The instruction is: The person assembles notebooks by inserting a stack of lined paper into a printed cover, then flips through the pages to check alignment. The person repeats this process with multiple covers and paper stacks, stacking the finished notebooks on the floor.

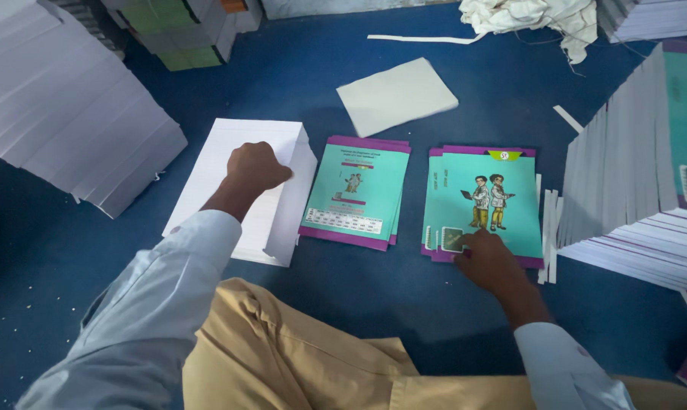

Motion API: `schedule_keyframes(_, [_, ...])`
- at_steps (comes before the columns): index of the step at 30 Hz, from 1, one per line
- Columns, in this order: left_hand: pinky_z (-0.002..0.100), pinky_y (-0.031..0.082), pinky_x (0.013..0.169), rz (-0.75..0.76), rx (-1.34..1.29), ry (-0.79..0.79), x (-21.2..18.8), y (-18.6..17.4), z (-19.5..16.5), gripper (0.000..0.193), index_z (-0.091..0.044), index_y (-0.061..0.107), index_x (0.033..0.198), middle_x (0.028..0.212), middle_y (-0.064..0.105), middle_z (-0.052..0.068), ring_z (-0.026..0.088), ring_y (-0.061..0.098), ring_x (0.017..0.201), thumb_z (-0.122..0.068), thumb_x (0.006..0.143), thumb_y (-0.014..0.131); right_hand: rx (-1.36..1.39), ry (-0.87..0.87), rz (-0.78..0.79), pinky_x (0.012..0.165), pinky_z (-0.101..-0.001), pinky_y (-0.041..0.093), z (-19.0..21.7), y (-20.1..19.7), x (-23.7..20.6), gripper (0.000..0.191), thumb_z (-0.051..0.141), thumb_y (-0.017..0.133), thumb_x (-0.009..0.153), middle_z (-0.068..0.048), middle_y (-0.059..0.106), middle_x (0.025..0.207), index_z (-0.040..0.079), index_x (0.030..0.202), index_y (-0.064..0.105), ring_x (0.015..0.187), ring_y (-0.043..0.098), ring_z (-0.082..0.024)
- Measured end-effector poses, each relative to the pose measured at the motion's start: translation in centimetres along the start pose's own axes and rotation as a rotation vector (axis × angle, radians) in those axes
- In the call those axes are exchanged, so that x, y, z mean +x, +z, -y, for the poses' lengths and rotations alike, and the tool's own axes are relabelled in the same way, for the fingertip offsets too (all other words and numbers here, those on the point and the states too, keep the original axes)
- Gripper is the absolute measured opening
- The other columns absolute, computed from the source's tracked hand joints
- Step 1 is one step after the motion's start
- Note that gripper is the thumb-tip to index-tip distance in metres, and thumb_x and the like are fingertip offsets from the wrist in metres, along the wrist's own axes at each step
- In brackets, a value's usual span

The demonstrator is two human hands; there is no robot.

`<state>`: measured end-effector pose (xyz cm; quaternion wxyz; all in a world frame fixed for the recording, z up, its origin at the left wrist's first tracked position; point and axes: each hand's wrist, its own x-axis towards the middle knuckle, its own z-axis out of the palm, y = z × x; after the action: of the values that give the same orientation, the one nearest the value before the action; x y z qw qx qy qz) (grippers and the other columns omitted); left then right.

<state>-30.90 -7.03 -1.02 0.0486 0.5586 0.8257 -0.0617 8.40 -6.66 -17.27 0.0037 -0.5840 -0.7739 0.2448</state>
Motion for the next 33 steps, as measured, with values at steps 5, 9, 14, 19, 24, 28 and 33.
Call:
schedule_keyframes(5, [0.039, 0.061, 0.080, 0.052, 0.003, 0.028, -1.2, 0.3, 0.0, 0.054, -0.002, 0.077, 0.099, 0.093, 0.078, 0.016, 0.030, 0.075, 0.089, -0.044, 0.067, 0.091, -0.045, -0.009, 0.005, 0.095, -0.0455, 0.056, 0.0, -0.1, 0.0, 0.034, 0.026, 0.073, 0.087, -0.016, 0.069, 0.110, 0.010, 0.118, 0.074, 0.103, 0.069, -0.031])
schedule_keyframes(9, [0.038, 0.062, 0.079, 0.067, 0.011, 0.000, -1.3, 0.5, 0.2, 0.059, 0.000, 0.075, 0.105, 0.092, 0.077, 0.017, 0.031, 0.076, 0.088, -0.041, 0.067, 0.094, -0.094, -0.010, 0.058, 0.097, -0.0445, 0.056, 0.0, 0.0, 0.4, 0.034, 0.027, 0.072, 0.089, -0.015, 0.071, 0.110, 0.010, 0.118, 0.074, 0.103, 0.071, -0.030])
schedule_keyframes(14, [0.040, 0.062, 0.080, 0.067, -0.029, -0.026, -1.0, 1.0, 0.7, 0.064, 0.000, 0.073, 0.109, 0.098, 0.075, 0.019, 0.033, 0.075, 0.092, -0.045, 0.067, 0.094, -0.051, 0.001, 0.039, 0.094, -0.0464, 0.057, -0.1, 0.3, 0.5, 0.035, 0.028, 0.072, 0.089, -0.016, 0.066, 0.114, 0.012, 0.121, 0.072, 0.102, 0.069, -0.030])
schedule_keyframes(19, [0.041, 0.061, 0.080, 0.017, -0.010, -0.026, -1.0, 1.4, 0.5, 0.067, 0.000, 0.071, 0.112, 0.102, 0.072, 0.019, 0.035, 0.073, 0.095, -0.047, 0.069, 0.093, -0.040, -0.035, 0.026, 0.095, -0.0455, 0.058, -0.3, 0.5, 0.5, 0.037, 0.030, 0.073, 0.088, -0.016, 0.069, 0.112, 0.012, 0.121, 0.073, 0.101, 0.070, -0.030])
schedule_keyframes(24, [0.042, 0.061, 0.079, -0.019, 0.003, -0.033, -0.8, 1.3, 0.3, 0.065, -0.001, 0.071, 0.110, 0.105, 0.071, 0.020, 0.035, 0.072, 0.097, -0.045, 0.068, 0.094, -0.030, -0.011, 0.044, 0.095, -0.0451, 0.058, -0.1, 0.4, 0.5, 0.039, 0.031, 0.075, 0.088, -0.016, 0.069, 0.113, 0.011, 0.121, 0.072, 0.102, 0.071, -0.030])
schedule_keyframes(28, [0.040, 0.062, 0.080, 0.019, -0.027, -0.039, -0.9, 1.1, 0.3, 0.062, -0.002, 0.074, 0.109, 0.103, 0.074, 0.019, 0.034, 0.074, 0.097, -0.046, 0.069, 0.092, -0.077, -0.034, 0.018, 0.095, -0.0465, 0.056, 0.0, 0.3, 0.3, 0.036, 0.030, 0.075, 0.088, -0.016, 0.066, 0.115, 0.011, 0.118, 0.073, 0.106, 0.067, -0.031])
schedule_keyframes(33, [0.041, 0.062, 0.078, 0.026, -0.008, -0.040, -1.1, 0.8, 0.0, 0.066, -0.001, 0.072, 0.109, 0.102, 0.073, 0.020, 0.034, 0.073, 0.096, -0.047, 0.067, 0.095, -0.001, 0.008, 0.086, 0.095, -0.0448, 0.058, 0.0, 0.4, 0.5, 0.038, 0.029, 0.072, 0.088, -0.015, 0.070, 0.111, 0.014, 0.124, 0.071, 0.101, 0.072, -0.029])
